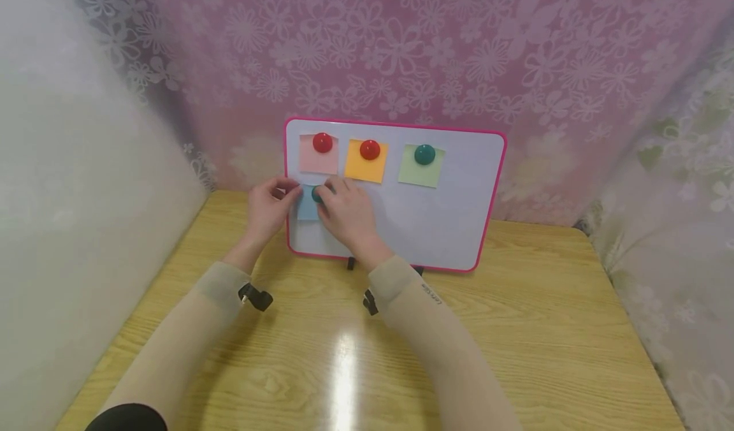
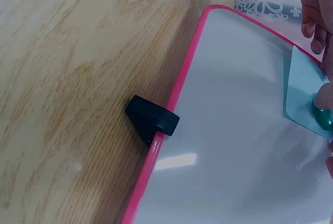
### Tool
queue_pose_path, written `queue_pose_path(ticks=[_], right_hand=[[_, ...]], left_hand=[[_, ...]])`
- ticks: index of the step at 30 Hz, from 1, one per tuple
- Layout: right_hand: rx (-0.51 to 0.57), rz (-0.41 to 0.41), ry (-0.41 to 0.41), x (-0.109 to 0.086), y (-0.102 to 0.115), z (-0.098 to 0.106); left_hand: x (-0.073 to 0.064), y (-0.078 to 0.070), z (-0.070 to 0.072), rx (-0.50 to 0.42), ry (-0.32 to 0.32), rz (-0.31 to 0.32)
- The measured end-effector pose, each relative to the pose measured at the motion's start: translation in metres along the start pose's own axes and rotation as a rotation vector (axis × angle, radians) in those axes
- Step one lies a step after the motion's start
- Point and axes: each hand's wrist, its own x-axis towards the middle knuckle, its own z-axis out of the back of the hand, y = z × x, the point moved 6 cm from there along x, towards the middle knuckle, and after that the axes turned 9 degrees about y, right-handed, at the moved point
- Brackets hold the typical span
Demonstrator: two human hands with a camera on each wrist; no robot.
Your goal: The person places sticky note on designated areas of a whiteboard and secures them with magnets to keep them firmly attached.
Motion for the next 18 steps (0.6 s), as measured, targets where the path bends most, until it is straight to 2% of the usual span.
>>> queue_pose_path(ticks=[18], right_hand=[[-0.001,-0.003,-0.008,-0.0015,0.0012,0.0036]], left_hand=[[-0.0033,-0.0033,-0.0003,-0.008,-0.004,-0.019]])
